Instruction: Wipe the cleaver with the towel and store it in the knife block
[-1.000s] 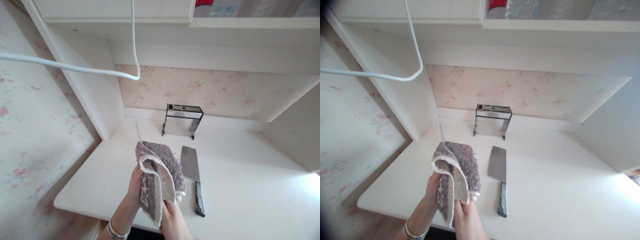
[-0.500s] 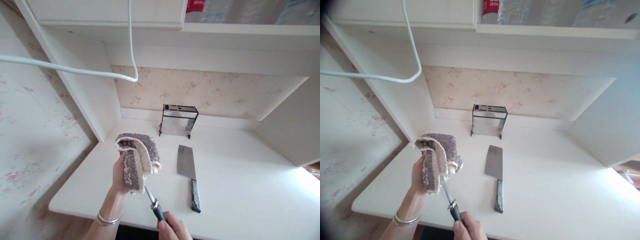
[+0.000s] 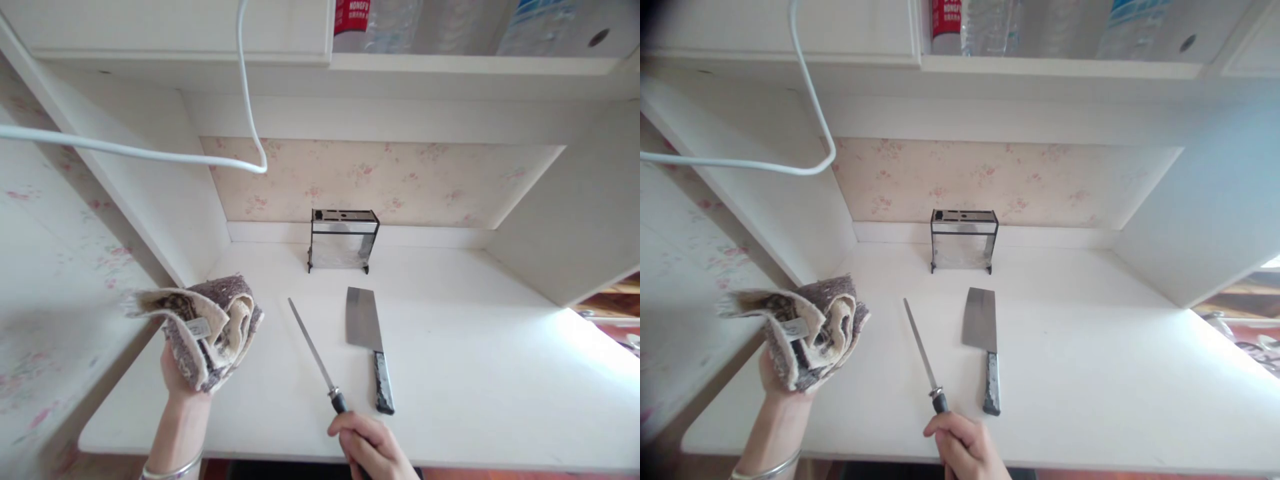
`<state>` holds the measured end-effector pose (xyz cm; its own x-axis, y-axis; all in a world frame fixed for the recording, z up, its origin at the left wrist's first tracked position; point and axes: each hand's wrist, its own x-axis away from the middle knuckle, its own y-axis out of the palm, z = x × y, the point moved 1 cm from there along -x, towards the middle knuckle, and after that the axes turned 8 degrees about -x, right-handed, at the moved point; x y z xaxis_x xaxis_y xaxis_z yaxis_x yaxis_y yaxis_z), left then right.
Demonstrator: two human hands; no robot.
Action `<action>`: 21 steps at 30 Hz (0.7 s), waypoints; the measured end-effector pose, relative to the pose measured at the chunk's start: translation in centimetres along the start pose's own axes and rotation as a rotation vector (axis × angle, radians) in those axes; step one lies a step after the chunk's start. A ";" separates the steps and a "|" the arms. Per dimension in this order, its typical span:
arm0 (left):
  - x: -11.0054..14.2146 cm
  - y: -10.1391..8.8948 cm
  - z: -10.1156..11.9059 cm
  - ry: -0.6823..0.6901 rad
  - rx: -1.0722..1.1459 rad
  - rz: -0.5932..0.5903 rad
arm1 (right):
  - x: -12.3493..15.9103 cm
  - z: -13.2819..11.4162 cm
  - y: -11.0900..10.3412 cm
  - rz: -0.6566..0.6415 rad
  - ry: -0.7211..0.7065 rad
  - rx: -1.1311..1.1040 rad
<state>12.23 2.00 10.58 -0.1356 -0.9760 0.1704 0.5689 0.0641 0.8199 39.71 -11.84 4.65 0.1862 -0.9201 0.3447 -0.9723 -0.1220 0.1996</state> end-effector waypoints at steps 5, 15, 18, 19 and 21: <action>0.4 -0.5 -2.6 -0.049 0.041 -0.108 | -1.7 -2.0 0.1 0.064 -0.147 0.268; 0.0 -0.9 -5.1 -0.181 0.078 -0.322 | -4.3 -2.2 1.3 0.327 -0.283 0.720; 0.0 -1.3 -5.4 -0.186 0.128 -0.369 | -4.8 -2.2 1.4 0.355 -0.230 0.823; 0.0 -1.3 -5.4 -0.183 0.143 -0.384 | -4.9 -2.2 1.4 0.355 -0.216 0.857; 0.0 -1.4 -5.4 -0.176 0.165 -0.412 | -5.0 -2.0 1.5 0.341 -0.204 0.926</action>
<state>15.85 0.76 6.49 -0.4665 -0.8778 -0.1088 0.3044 -0.2748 0.9120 37.58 -6.63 5.08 -0.0656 -0.9954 0.0699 -0.7123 -0.0024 -0.7019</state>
